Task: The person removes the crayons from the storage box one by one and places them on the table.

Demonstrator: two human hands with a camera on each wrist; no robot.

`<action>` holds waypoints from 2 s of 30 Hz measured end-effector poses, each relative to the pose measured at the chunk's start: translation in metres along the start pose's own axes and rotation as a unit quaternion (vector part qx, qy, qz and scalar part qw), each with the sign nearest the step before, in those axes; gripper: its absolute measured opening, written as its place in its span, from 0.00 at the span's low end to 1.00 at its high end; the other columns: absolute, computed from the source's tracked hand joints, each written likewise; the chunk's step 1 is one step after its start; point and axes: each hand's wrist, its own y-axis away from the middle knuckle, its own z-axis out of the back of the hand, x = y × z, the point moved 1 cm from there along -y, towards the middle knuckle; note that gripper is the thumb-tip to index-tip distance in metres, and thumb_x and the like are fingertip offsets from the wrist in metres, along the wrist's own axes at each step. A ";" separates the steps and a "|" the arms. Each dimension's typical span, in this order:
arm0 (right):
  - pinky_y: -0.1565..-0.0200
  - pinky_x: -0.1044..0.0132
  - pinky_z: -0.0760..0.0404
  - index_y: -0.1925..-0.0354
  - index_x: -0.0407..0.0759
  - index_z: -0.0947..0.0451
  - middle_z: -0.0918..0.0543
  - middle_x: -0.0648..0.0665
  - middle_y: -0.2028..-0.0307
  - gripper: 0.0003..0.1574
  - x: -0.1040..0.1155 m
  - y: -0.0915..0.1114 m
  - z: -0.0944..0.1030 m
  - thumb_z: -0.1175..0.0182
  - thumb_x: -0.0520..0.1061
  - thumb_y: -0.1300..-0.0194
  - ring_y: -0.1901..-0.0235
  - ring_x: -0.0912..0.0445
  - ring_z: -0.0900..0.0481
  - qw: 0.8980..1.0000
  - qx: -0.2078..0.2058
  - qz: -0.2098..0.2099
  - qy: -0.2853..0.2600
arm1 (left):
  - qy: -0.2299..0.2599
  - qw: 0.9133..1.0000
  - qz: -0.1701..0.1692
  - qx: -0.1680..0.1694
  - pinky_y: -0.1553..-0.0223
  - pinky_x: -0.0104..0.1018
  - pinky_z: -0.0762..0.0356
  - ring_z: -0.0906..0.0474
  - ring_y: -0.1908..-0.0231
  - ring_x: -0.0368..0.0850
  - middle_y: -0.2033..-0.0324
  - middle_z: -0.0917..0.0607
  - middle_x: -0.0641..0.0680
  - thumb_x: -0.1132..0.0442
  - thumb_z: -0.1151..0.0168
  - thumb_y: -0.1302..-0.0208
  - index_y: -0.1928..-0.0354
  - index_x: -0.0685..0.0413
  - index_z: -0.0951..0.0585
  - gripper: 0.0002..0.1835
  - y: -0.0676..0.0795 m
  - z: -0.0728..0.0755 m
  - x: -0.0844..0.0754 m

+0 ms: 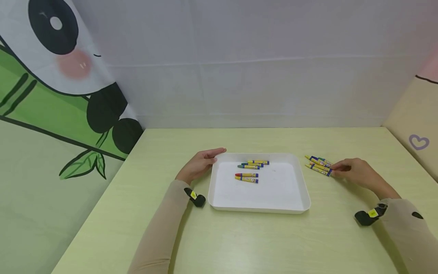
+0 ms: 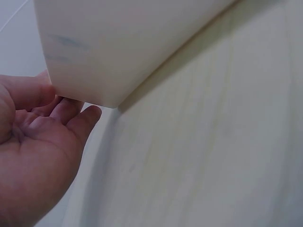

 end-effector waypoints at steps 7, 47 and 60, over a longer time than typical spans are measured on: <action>0.67 0.69 0.28 0.52 0.34 0.18 0.15 0.40 0.60 0.23 -0.004 -0.001 -0.003 0.37 0.51 0.37 0.64 0.57 0.26 1.000 0.003 -0.007 0.002 | 0.000 1.000 -0.002 0.000 0.29 0.44 0.42 0.41 0.29 0.46 0.30 0.33 0.50 0.74 0.56 0.28 0.31 0.53 0.32 0.25 -0.002 0.001 0.002; 0.63 0.64 0.24 0.51 0.36 0.18 0.14 0.44 0.61 0.21 0.022 -0.008 0.011 0.39 0.50 0.34 0.60 0.55 0.21 0.999 0.008 0.035 0.007 | 0.002 1.000 -0.003 0.004 0.30 0.44 0.41 0.42 0.29 0.46 0.30 0.34 0.51 0.74 0.57 0.28 0.30 0.54 0.33 0.26 -0.001 0.000 0.001; 0.60 0.65 0.22 0.48 0.42 0.19 0.16 0.41 0.51 0.24 0.057 -0.010 0.018 0.40 0.56 0.34 0.57 0.57 0.22 0.998 0.034 0.044 -0.037 | -0.001 1.000 -0.001 0.005 0.30 0.44 0.41 0.42 0.29 0.46 0.30 0.34 0.51 0.74 0.57 0.28 0.31 0.53 0.33 0.26 0.001 0.000 -0.001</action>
